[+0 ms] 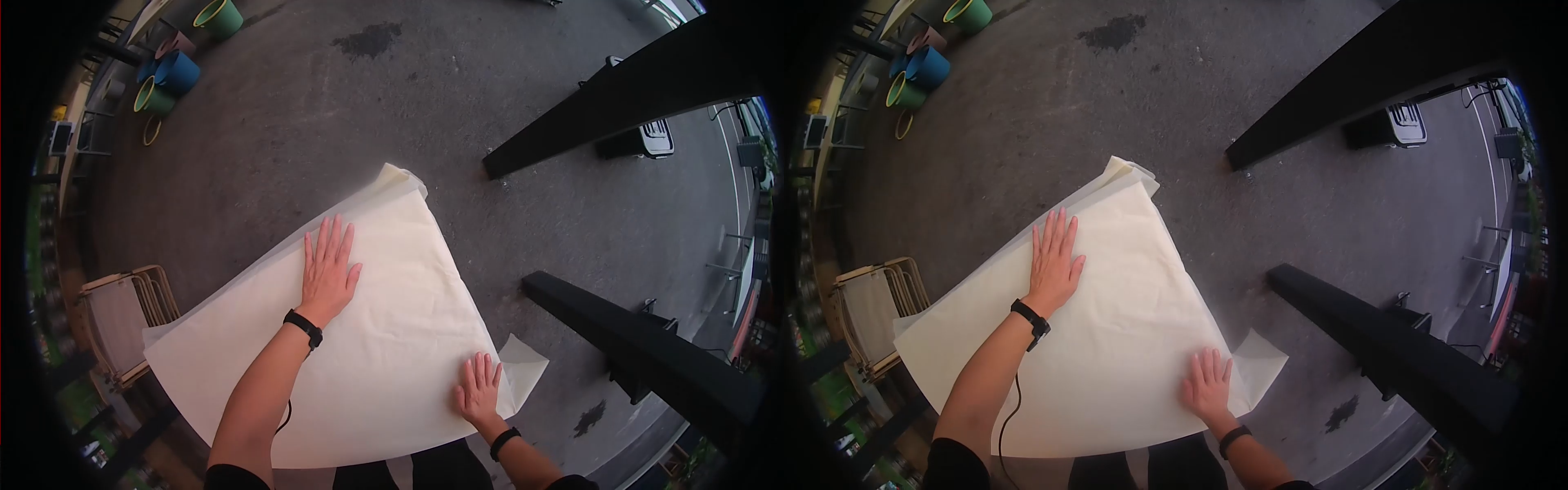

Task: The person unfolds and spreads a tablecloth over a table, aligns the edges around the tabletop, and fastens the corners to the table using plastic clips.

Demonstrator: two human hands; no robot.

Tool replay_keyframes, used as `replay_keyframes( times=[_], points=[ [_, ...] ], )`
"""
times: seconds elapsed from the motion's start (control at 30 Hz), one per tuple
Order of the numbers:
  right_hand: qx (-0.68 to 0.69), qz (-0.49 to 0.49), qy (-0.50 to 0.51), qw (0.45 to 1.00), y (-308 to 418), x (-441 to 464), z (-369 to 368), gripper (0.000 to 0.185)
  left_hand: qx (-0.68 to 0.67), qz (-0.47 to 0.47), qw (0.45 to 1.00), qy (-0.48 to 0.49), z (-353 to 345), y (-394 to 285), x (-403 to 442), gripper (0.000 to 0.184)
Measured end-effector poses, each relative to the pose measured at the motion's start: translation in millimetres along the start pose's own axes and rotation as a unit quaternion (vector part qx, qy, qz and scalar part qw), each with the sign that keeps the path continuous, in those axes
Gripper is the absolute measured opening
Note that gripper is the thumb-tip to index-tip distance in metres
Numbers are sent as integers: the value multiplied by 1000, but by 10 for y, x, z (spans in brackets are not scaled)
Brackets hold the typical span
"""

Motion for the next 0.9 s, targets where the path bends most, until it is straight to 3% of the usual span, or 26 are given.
replay_keyframes(
  times=[0.23,0.4,0.57,0.73,0.9],
  points=[
    [-42,-140,-39,988,-506,-753,247,68,-55,-110,992,-32,-384,-805,701,65],
    [-50,-125,-20,991,-660,-863,148,65,11,-114,993,-35,-507,-781,827,63],
    [-69,-107,-35,991,-634,-758,192,61,-41,-86,992,-84,-440,-769,725,63],
    [-45,-81,-61,994,-622,-704,177,60,-132,-17,987,-88,108,-491,-99,69],
    [-51,-87,-52,994,-673,-715,240,60,-105,153,979,-81,773,683,-1886,66]
  ],
)
Point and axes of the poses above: each hand's wrist, its own x-axis towards the middle knuckle, its own z-axis out of the back of the hand, y = z × x, the point moved 6 cm from there along x, towards the middle knuckle, and after that the axes turned 15 degrees about -y, right-handed, at the moved point
